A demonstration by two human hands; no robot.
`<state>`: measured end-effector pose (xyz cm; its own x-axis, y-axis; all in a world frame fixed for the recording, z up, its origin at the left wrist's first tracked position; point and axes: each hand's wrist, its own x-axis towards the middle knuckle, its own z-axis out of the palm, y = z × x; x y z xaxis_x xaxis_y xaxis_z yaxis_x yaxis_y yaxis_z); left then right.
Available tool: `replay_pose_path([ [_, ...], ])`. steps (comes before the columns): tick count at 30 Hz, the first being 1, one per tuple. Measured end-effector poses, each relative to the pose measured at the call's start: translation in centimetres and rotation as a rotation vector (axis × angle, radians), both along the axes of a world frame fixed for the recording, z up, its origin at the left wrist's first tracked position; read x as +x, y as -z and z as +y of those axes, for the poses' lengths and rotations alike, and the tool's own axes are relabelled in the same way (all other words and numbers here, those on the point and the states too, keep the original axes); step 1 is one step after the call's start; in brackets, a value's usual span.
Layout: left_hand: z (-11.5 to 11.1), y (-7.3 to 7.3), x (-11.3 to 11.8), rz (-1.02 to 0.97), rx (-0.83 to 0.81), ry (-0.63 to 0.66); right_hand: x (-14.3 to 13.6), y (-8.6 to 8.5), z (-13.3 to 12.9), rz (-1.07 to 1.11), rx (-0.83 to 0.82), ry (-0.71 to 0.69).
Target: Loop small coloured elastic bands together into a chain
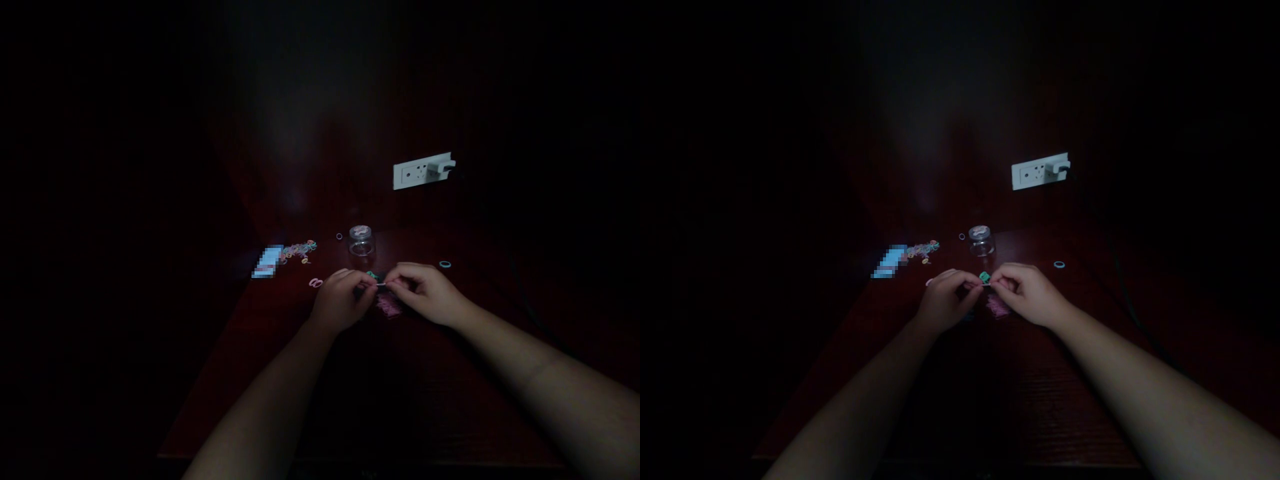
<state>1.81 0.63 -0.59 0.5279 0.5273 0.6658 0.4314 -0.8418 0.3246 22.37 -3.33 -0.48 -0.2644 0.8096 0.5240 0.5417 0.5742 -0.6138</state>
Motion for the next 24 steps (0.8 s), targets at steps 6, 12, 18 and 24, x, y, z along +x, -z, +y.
replay_pose_path([
  [6, -0.12, 0.01, -0.01, 0.009, -0.005, -0.003, -0.17, -0.18, 0.04, -0.026, 0.005, 0.02],
  [12, -0.01, 0.07, -0.14, -0.023, -0.006, 0.02, -0.27, -0.22, 0.02, -0.006, -0.002, 0.03],
  [18, 0.07, 0.06, -0.16, 0.01, -0.017, 0.067, -0.23, -0.03, 0.13, -0.016, -0.017, 0.03],
  [24, -0.13, -0.21, -0.03, 0.013, 0.009, 0.053, -0.09, 0.18, 0.27, -0.027, -0.007, 0.043],
])
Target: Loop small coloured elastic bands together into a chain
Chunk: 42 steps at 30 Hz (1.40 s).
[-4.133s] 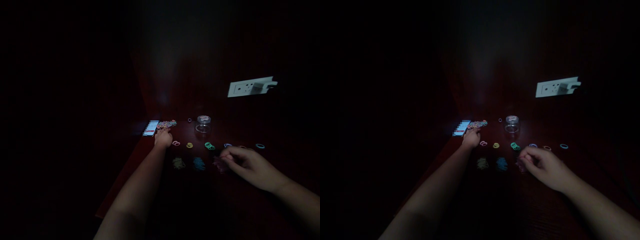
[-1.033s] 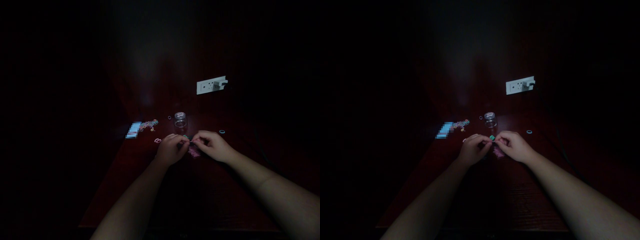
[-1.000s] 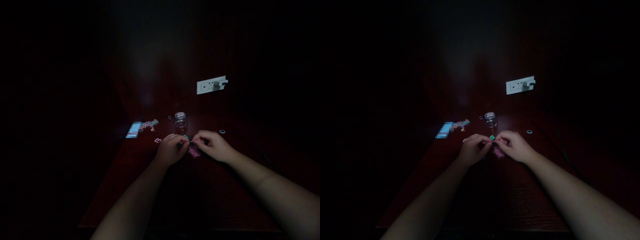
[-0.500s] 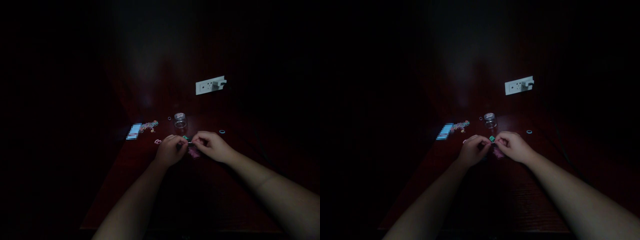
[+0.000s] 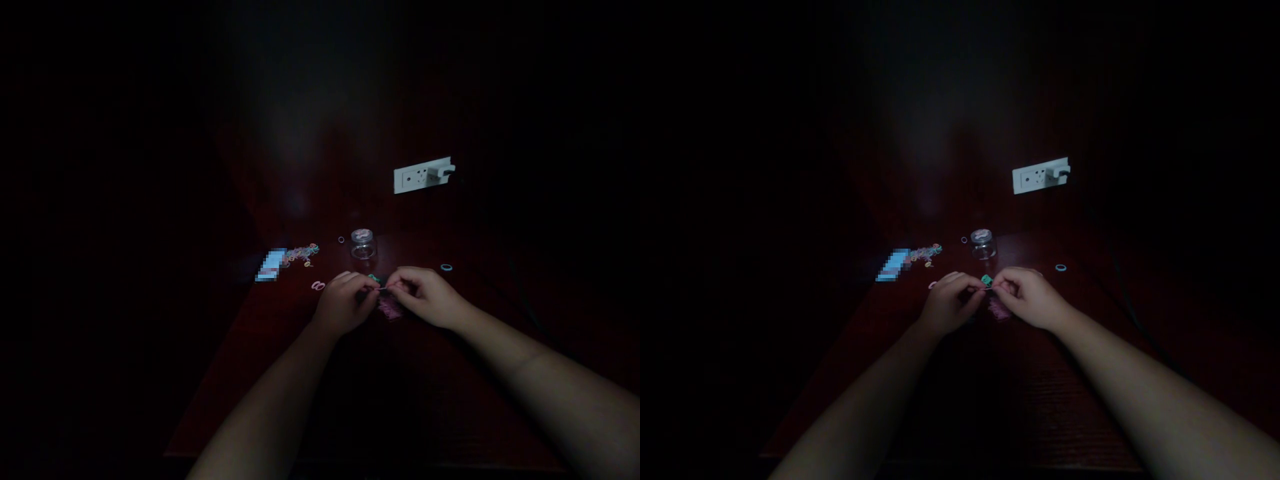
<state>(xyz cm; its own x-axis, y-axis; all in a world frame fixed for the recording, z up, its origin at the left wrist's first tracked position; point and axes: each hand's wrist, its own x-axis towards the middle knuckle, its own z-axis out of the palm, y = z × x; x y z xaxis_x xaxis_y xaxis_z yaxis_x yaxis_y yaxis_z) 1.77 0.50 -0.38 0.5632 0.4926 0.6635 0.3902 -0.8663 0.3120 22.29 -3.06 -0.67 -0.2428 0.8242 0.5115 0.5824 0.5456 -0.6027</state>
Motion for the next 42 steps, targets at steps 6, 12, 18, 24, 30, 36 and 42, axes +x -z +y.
replay_pose_path([
  [6, 0.02, 0.04, -0.03, -0.021, 0.005, 0.008, -0.09, -0.25, -0.21, -0.01, -0.021, -0.013],
  [12, 0.1, 0.01, -0.12, -0.001, 0.012, 0.016, -0.06, -0.2, -0.19, -0.009, -0.021, -0.017],
  [18, 0.1, 0.05, -0.12, 0.001, 0.0, -0.016, 0.1, -0.03, -0.09, -0.025, -0.02, -0.017],
  [24, 0.1, 0.24, -0.07, 0.004, -0.019, -0.012, 0.09, -0.09, -0.07, -0.04, -0.002, -0.008],
  [30, 0.08, 0.2, -0.04, -0.009, -0.023, -0.005, 0.12, -0.08, -0.09, -0.028, -0.017, -0.011],
  [36, -0.01, -0.01, 0.0, -0.003, -0.034, 0.006, 0.1, -0.12, -0.1, -0.024, -0.022, -0.018],
  [42, 0.03, 0.09, 0.02, 0.004, -0.029, 0.006, -0.02, -0.05, -0.17, -0.004, -0.059, -0.026],
])
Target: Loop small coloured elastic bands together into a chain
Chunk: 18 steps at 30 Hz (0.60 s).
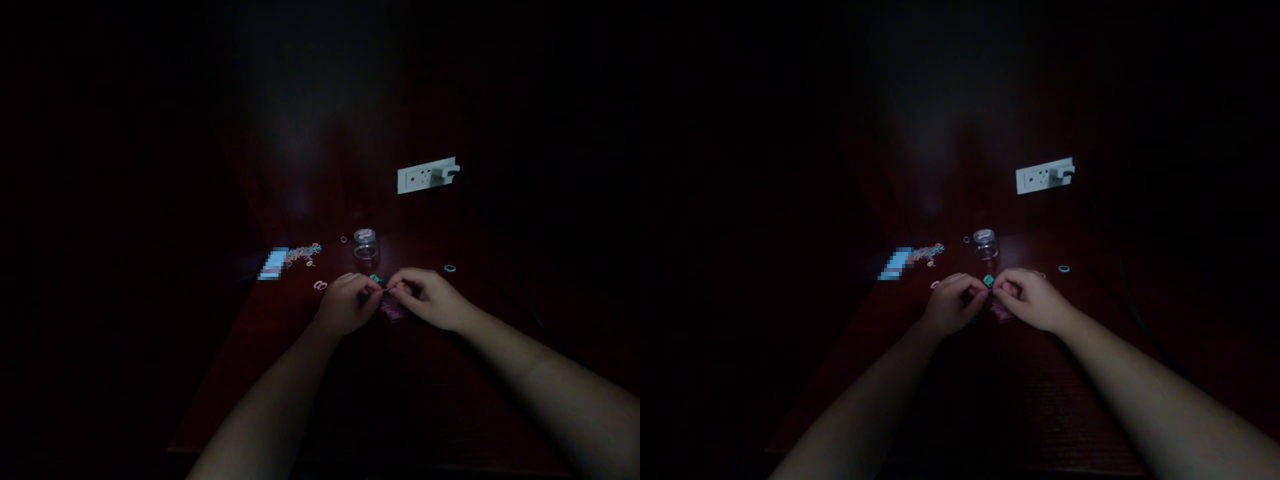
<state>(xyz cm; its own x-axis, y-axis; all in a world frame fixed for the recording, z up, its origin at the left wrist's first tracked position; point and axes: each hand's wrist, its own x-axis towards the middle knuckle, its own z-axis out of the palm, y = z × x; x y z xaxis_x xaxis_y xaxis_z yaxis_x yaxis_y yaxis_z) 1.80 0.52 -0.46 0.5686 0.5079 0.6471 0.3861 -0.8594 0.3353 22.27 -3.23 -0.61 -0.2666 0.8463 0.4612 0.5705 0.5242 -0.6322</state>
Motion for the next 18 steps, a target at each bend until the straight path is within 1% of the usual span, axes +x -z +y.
replay_pose_path([
  [7, 0.04, 0.12, 0.07, 0.002, -0.004, 0.017, 0.08, 0.15, 0.07, 0.002, 0.024, -0.023],
  [11, 0.02, 0.16, 0.12, -0.008, -0.007, 0.008, 0.15, 0.12, 0.05, -0.018, 0.025, -0.01],
  [18, 0.11, 0.3, 0.17, -0.005, -0.012, 0.019, 0.03, 0.05, 0.01, 0.022, 0.029, -0.004],
])
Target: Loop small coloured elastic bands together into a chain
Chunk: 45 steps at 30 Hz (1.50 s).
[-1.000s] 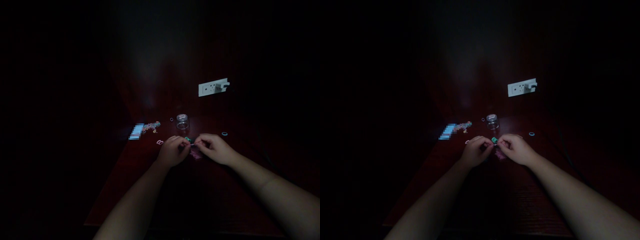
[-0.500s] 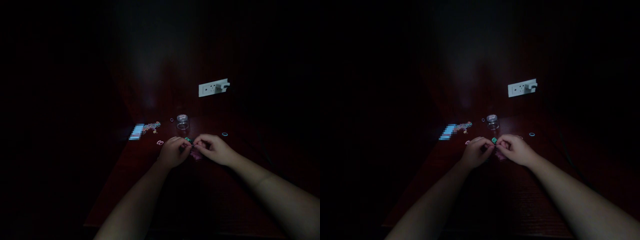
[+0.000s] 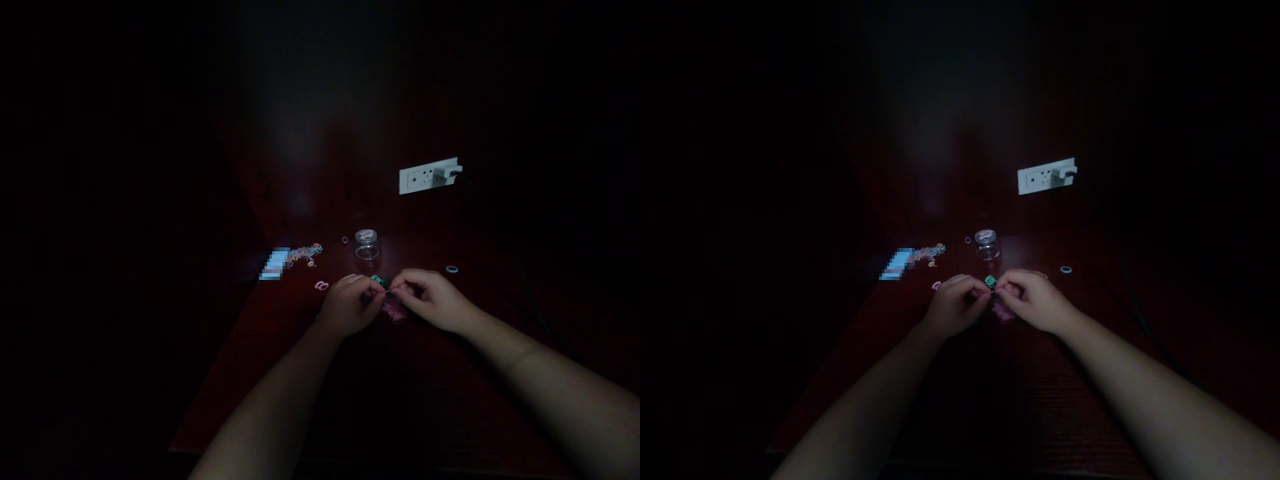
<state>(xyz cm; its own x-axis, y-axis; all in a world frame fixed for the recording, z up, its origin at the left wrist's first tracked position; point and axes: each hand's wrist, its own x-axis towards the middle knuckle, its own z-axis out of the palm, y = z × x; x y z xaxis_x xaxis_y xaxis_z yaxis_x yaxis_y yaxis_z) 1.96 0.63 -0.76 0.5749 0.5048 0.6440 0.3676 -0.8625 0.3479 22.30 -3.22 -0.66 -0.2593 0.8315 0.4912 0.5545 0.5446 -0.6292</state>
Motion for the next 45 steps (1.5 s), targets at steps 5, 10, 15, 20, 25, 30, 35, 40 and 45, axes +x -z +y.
replay_pose_path([
  [5, -0.02, -0.07, -0.09, 0.004, 0.004, -0.003, 0.1, 0.06, 0.04, -0.029, 0.005, 0.009],
  [10, -0.01, -0.13, -0.16, 0.003, 0.011, -0.007, 0.12, -0.01, -0.01, -0.028, -0.001, 0.002],
  [15, -0.05, -0.21, -0.24, 0.003, 0.006, -0.011, 0.12, -0.07, 0.02, -0.008, 0.022, 0.008],
  [20, -0.07, -0.22, -0.25, -0.004, 0.014, -0.009, 0.12, -0.02, 0.04, 0.019, 0.004, -0.005],
  [25, -0.07, -0.19, -0.16, -0.006, 0.002, -0.01, 0.1, 0.19, 0.07, 0.038, -0.036, -0.025],
  [30, -0.09, -0.16, -0.12, -0.012, -0.001, -0.005, 0.18, 0.41, 0.14, 0.029, -0.034, -0.028],
  [35, -0.05, -0.08, -0.12, -0.008, -0.007, -0.001, 0.19, 0.27, 0.13, 0.034, 0.009, -0.039],
  [40, -0.02, -0.04, -0.06, -0.015, -0.003, 0.0, 0.2, -0.01, 0.2, -0.009, 0.094, -0.058],
  [45, -0.06, -0.16, -0.03, -0.015, 0.002, 0.014, 0.31, 0.15, 0.35, -0.018, 0.099, -0.056],
])
